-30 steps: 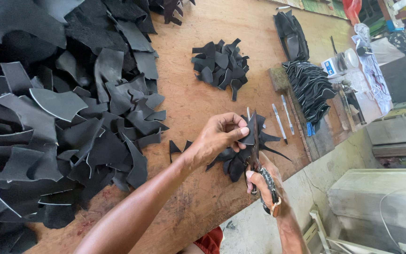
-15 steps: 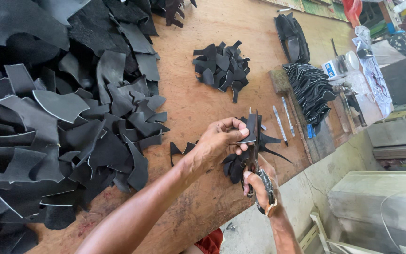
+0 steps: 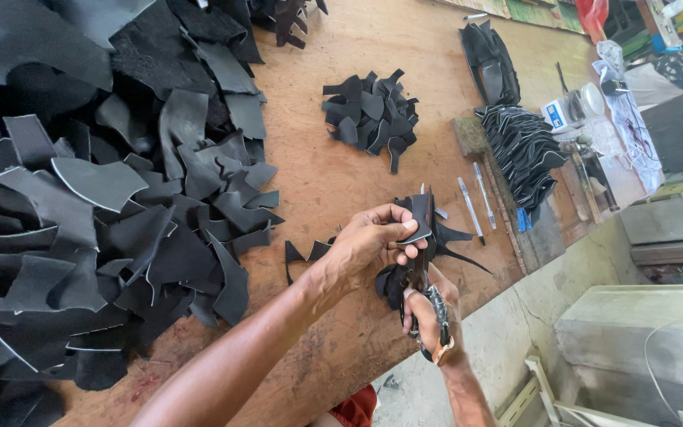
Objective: The person trims irregular black leather pieces with scissors, cutting off excess edges one piece at a time. Trimmed pieces are placed into a pile on the table while offcuts accumulate nearby, working through a large heap of leather scraps.
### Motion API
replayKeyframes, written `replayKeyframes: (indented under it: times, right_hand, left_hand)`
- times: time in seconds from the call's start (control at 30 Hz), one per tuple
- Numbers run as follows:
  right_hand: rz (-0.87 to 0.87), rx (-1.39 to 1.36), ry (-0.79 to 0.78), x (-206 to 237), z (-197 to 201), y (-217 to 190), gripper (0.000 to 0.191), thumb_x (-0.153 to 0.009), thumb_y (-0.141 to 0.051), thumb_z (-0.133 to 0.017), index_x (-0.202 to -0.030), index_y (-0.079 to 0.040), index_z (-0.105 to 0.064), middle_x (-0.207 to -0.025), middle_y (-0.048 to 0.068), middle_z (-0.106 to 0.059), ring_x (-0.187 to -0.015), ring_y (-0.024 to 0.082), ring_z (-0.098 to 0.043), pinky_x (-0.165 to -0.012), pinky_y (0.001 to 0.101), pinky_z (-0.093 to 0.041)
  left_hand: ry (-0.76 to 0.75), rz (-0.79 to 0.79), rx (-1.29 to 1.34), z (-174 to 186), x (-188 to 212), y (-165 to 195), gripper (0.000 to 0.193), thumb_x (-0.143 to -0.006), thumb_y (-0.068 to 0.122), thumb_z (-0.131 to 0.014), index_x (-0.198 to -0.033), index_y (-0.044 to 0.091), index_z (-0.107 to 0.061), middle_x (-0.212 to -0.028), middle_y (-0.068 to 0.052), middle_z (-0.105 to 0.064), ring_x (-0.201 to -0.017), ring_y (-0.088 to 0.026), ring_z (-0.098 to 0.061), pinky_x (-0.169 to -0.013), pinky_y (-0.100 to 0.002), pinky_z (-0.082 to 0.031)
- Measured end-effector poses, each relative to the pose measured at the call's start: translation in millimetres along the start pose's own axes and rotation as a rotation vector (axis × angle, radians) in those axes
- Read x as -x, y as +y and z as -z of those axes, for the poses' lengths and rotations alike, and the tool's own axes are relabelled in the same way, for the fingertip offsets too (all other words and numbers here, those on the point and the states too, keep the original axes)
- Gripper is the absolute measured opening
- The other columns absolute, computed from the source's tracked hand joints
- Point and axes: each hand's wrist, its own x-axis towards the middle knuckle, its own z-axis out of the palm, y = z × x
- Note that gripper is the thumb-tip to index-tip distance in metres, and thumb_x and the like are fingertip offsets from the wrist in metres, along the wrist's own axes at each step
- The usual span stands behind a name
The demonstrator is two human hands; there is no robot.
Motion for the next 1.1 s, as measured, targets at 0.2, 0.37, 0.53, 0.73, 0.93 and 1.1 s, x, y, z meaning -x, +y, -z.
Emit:
replayKeyframes:
  times: [0.2, 0.37, 0.53, 0.73, 0.93, 1.1]
  right_hand:
    - [-0.082, 0.074, 0.087, 7.4, -8.4, -0.6, 0.024, -0.084, -0.009, -0.053, -0.103, -0.001, -0.065, -0.055, 0.002, -0.054, -0.041, 0.01, -0.051, -0.037, 0.0278, -0.044]
    - [-0.013, 0.009, 0.033, 12.3, -18.8, -11.7, 0.028, -0.085, -0.006, -0.058, -0.111, 0.001, -0.064, -0.066, 0.002, -0.057, -0.046, 0.009, -0.053, -0.041, 0.0258, -0.045]
    - [-0.025, 0.007, 0.029, 14.3, -23.8, -18.2, 0.031, -0.085, -0.006, -0.056, -0.114, -0.002, -0.063, -0.08, -0.001, -0.066, -0.049, 0.006, -0.053, -0.043, 0.0232, -0.045]
    - [-0.101, 0.005, 0.095, 24.7, -44.0, -4.9, 0.023, -0.087, -0.006, -0.057, -0.106, 0.0, -0.068, -0.056, 0.002, -0.055, -0.037, 0.011, -0.049, -0.036, 0.0274, -0.039]
    - [-0.074, -0.044, 0.173, 22.5, -39.2, 19.0, 0.009, -0.09, -0.01, -0.059, -0.091, -0.002, -0.062, -0.049, 0.002, -0.053, -0.035, 0.012, -0.049, -0.034, 0.028, -0.04]
    - [-0.087, -0.327, 0.157, 16.9, -47.3, 48.6, 0.011, -0.091, -0.008, -0.058, -0.083, -0.003, -0.054, -0.053, 0.003, -0.048, -0.038, 0.012, -0.046, -0.036, 0.0276, -0.039]
  left_hand:
    - [0.005, 0.013, -0.176, -8.0, 8.7, 9.4, 0.008, -0.1, 0.012, -0.062, -0.102, 0.004, -0.06, -0.085, -0.012, -0.073, -0.065, -0.014, -0.068, -0.056, -0.023, -0.055]
    - [-0.022, -0.162, -0.626, -16.9, 24.2, 19.0, 0.021, -0.105, 0.024, -0.058, -0.097, 0.004, -0.061, -0.079, -0.005, -0.07, -0.065, -0.009, -0.066, -0.056, -0.023, -0.053]
    - [0.018, -0.101, -0.663, -18.8, 40.3, 19.9, 0.019, -0.104, 0.024, -0.059, -0.098, 0.006, -0.061, -0.077, -0.003, -0.068, -0.062, -0.007, -0.063, -0.054, -0.023, -0.051]
    - [0.062, -0.023, -0.595, -5.7, 55.1, 14.7, 0.017, -0.102, 0.02, -0.061, -0.102, 0.003, -0.06, -0.082, -0.005, -0.07, -0.065, -0.012, -0.068, -0.057, -0.026, -0.056]
    - [0.044, -0.087, -0.581, 21.9, 72.9, 12.5, 0.027, -0.089, -0.002, -0.071, -0.113, 0.003, -0.059, -0.099, -0.005, -0.07, -0.086, -0.013, -0.072, -0.075, -0.028, -0.061]
    - [0.135, -0.069, -0.634, 46.0, 84.2, 9.6, 0.036, -0.085, -0.005, -0.075, -0.115, 0.004, -0.057, -0.1, -0.004, -0.069, -0.091, -0.012, -0.07, -0.078, -0.027, -0.058]
